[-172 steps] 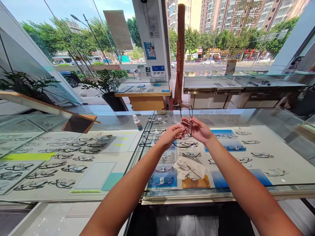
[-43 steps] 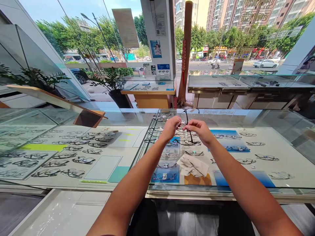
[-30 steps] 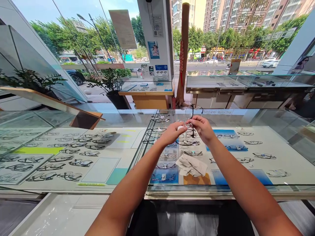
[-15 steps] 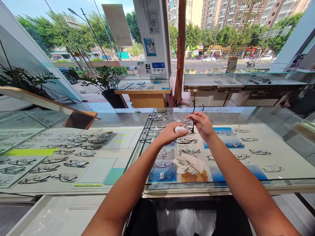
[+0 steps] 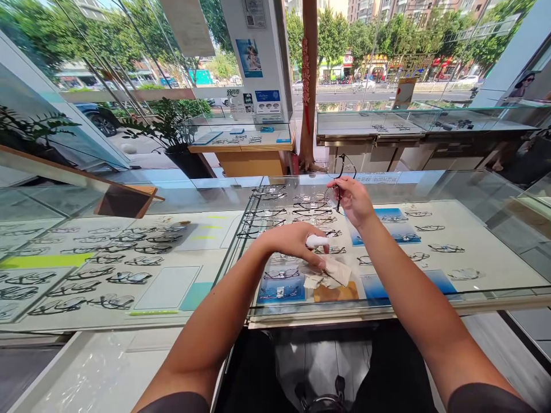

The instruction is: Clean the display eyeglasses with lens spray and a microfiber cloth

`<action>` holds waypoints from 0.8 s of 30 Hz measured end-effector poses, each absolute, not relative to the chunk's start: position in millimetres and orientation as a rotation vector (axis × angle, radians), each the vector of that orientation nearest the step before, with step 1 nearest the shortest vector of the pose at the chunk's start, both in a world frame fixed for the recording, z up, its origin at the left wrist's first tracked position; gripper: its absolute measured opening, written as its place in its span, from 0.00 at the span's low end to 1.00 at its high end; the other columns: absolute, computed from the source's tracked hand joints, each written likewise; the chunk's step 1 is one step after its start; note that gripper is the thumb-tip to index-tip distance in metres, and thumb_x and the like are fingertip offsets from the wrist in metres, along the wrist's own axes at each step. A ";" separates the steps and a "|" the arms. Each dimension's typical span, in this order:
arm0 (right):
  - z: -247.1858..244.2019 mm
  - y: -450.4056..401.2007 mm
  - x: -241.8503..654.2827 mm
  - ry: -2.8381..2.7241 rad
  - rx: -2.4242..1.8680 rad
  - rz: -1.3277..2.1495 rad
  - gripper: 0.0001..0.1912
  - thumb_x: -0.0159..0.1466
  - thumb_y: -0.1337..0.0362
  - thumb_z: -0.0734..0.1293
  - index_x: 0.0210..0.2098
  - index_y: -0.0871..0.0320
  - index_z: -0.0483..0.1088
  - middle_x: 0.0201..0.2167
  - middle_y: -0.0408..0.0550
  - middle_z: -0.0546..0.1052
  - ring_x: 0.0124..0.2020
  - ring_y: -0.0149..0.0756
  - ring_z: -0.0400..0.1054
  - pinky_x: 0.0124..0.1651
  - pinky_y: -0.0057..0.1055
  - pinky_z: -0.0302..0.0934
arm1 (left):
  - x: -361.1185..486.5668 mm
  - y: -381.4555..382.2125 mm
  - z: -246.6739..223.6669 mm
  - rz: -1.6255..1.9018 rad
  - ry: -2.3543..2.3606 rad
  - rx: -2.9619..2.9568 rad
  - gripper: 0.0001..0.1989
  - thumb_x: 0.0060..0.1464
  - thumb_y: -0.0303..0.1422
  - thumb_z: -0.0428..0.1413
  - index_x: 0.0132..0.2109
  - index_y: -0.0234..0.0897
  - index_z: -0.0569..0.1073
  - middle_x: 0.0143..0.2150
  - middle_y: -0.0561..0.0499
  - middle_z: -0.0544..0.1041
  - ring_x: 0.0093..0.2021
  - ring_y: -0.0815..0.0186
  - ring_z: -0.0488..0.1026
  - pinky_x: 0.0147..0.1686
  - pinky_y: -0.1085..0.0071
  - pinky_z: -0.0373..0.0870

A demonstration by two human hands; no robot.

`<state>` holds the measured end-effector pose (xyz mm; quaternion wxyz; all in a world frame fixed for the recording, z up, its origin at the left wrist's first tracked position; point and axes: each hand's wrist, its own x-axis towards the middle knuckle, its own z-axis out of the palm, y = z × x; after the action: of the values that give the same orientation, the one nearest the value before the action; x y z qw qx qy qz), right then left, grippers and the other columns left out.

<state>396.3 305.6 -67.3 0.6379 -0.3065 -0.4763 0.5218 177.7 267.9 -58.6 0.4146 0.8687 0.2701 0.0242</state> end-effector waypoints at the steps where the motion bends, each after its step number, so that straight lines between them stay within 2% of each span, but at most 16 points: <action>1: -66.9 305.5 396.3 -1.088 -0.699 1.191 0.16 0.52 0.49 0.79 0.30 0.51 0.75 0.36 0.45 0.84 0.31 0.33 0.63 0.34 0.32 0.62 | 180.9 264.9 -59.6 0.062 0.688 2.197 0.21 0.48 0.49 0.74 0.45 0.43 0.85 0.36 0.52 0.84 0.34 0.61 0.77 0.32 0.70 0.64; 4: -66.4 306.1 397.3 -1.097 -0.716 1.187 0.17 0.52 0.48 0.79 0.30 0.50 0.74 0.35 0.45 0.84 0.31 0.34 0.63 0.34 0.33 0.63 | 189.7 258.8 -66.9 0.090 0.701 2.231 0.18 0.40 0.43 0.77 0.39 0.43 0.85 0.34 0.53 0.83 0.32 0.61 0.77 0.31 0.70 0.63; 8: -68.2 308.5 399.1 -1.111 -0.713 1.190 0.18 0.53 0.47 0.79 0.32 0.51 0.74 0.36 0.45 0.83 0.30 0.33 0.65 0.33 0.34 0.63 | 195.0 257.3 -77.0 0.081 0.763 2.254 0.09 0.44 0.35 0.73 0.34 0.42 0.84 0.31 0.53 0.82 0.30 0.63 0.75 0.30 0.70 0.62; 15: -71.3 310.4 399.5 -1.109 -0.702 1.200 0.17 0.54 0.48 0.79 0.32 0.51 0.74 0.36 0.44 0.83 0.30 0.33 0.65 0.33 0.34 0.64 | 194.9 257.9 -72.2 0.212 0.670 2.231 0.05 0.48 0.34 0.68 0.31 0.39 0.81 0.31 0.53 0.80 0.31 0.64 0.74 0.34 0.69 0.66; 17: -71.4 310.4 399.9 -1.099 -0.682 1.211 0.16 0.54 0.49 0.79 0.32 0.51 0.75 0.36 0.44 0.83 0.31 0.33 0.65 0.34 0.33 0.64 | 194.3 259.1 -67.9 0.255 0.626 2.210 0.04 0.50 0.33 0.66 0.34 0.38 0.82 0.36 0.51 0.82 0.35 0.63 0.77 0.38 0.68 0.69; 20: -71.1 310.2 400.8 -1.092 -0.655 1.229 0.15 0.55 0.50 0.79 0.32 0.51 0.76 0.36 0.44 0.83 0.31 0.32 0.66 0.36 0.33 0.66 | 190.5 263.7 -61.5 0.353 0.611 2.076 0.09 0.53 0.36 0.65 0.39 0.37 0.84 0.39 0.48 0.85 0.40 0.59 0.79 0.42 0.66 0.72; 22: -70.5 309.3 401.1 -1.085 -0.638 1.253 0.14 0.56 0.51 0.79 0.32 0.51 0.75 0.38 0.44 0.83 0.32 0.32 0.68 0.38 0.33 0.68 | 185.6 268.6 -58.5 0.459 0.645 1.948 0.09 0.52 0.38 0.65 0.36 0.36 0.83 0.35 0.47 0.84 0.37 0.60 0.78 0.39 0.66 0.72; 24: -69.7 307.6 400.9 -1.073 -0.611 1.292 0.14 0.57 0.51 0.79 0.32 0.52 0.76 0.39 0.43 0.84 0.33 0.32 0.70 0.41 0.34 0.70 | 179.6 273.9 -57.3 0.599 0.692 1.832 0.11 0.50 0.40 0.66 0.31 0.36 0.79 0.29 0.48 0.79 0.30 0.64 0.72 0.33 0.68 0.67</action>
<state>400.9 307.6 -69.7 0.6264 -0.2664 -0.4680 0.5636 179.6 273.9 -57.3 0.5200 0.7641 0.2885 0.2499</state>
